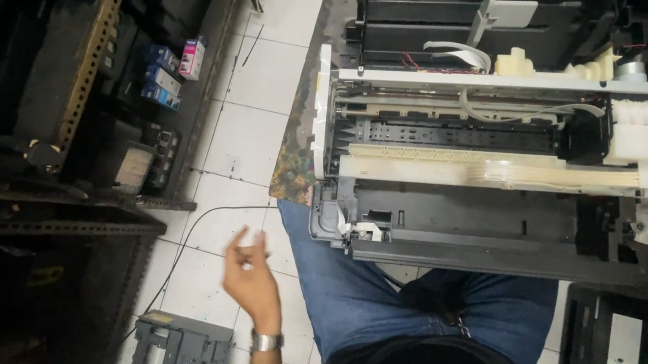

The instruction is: Disassembling a printer to remove internal components including the circuit board and power supply unit.

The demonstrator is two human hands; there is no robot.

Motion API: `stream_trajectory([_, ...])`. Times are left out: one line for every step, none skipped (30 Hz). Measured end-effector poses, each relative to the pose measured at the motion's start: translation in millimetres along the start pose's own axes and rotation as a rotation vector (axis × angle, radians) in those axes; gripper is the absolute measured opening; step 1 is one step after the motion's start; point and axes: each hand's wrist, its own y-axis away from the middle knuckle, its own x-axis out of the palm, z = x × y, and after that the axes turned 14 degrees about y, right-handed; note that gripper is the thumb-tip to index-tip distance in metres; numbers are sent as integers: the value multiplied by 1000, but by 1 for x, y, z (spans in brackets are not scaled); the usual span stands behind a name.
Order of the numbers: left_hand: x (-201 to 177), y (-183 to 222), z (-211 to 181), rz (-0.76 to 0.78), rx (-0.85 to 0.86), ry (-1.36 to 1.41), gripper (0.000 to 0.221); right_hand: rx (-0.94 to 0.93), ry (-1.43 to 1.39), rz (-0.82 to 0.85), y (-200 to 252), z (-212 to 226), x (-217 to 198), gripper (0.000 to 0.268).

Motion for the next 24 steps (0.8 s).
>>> stream_trajectory([-3,-8,-9,-42,129,-25,24,1,-4,-20,29,43,12,38])
stream_trajectory([-4,-18,-19,-80,261,-45,22,3,-10,-48,64,86,13,41])
stream_trajectory([-3,-22,-35,-75,264,-42,22,4,-11,-54,70,139,21,41])
stream_trajectory([-1,-26,-50,-69,292,87,18,-395,23,-58,87,191,21,22])
stream_trajectory([3,-30,-65,-63,317,216,17,-792,61,-53,113,240,16,19])
stream_trajectory([7,-30,-78,-46,318,222,17,-783,68,-67,120,257,21,19])
stream_trajectory([11,-31,-91,40,329,291,18,-776,112,-45,126,275,27,16])
stream_trajectory([15,-32,-105,125,341,359,20,-767,153,-23,131,293,33,14])
stream_trajectory([20,-36,-116,140,344,364,20,-757,156,-36,130,295,35,14])
stream_trajectory([25,-39,-125,187,442,286,27,-779,176,-36,129,297,37,13])
stream_trajectory([29,-41,-134,234,540,206,35,-800,195,-36,128,299,38,13])
stream_trajectory([35,-48,-140,238,542,207,35,-797,196,-39,127,298,39,13])
stream_trajectory([42,-56,-146,312,537,216,30,-803,198,-49,127,297,39,14])
stream_trajectory([47,-63,-152,382,533,225,26,-812,198,-58,126,296,39,15])
stream_trajectory([54,-69,-159,383,535,225,26,-812,197,-60,124,291,42,15])
stream_trajectory([60,-75,-165,468,523,193,24,-841,179,-90,122,286,44,13])
stream_trajectory([67,-81,-171,552,511,161,24,-871,162,-121,120,281,47,12])
stream_trajectory([76,-88,-173,552,509,159,24,-869,162,-119,119,281,47,12])
stream_trajectory([85,-95,-174,593,485,132,25,-883,170,-142,118,281,48,10])
stream_trajectory([89,-98,-171,631,444,96,26,-894,183,-147,121,280,47,8])
stream_trajectory([93,-96,-173,629,426,85,26,-890,187,-127,122,275,46,8])
stream_trajectory([98,-98,-177,677,384,121,28,-895,174,-151,121,273,48,8])
stream_trajectory([103,-101,-182,725,342,156,30,-900,160,-176,120,270,51,9])
stream_trajectory([106,-101,-180,717,334,152,30,-903,159,-164,120,267,51,9])
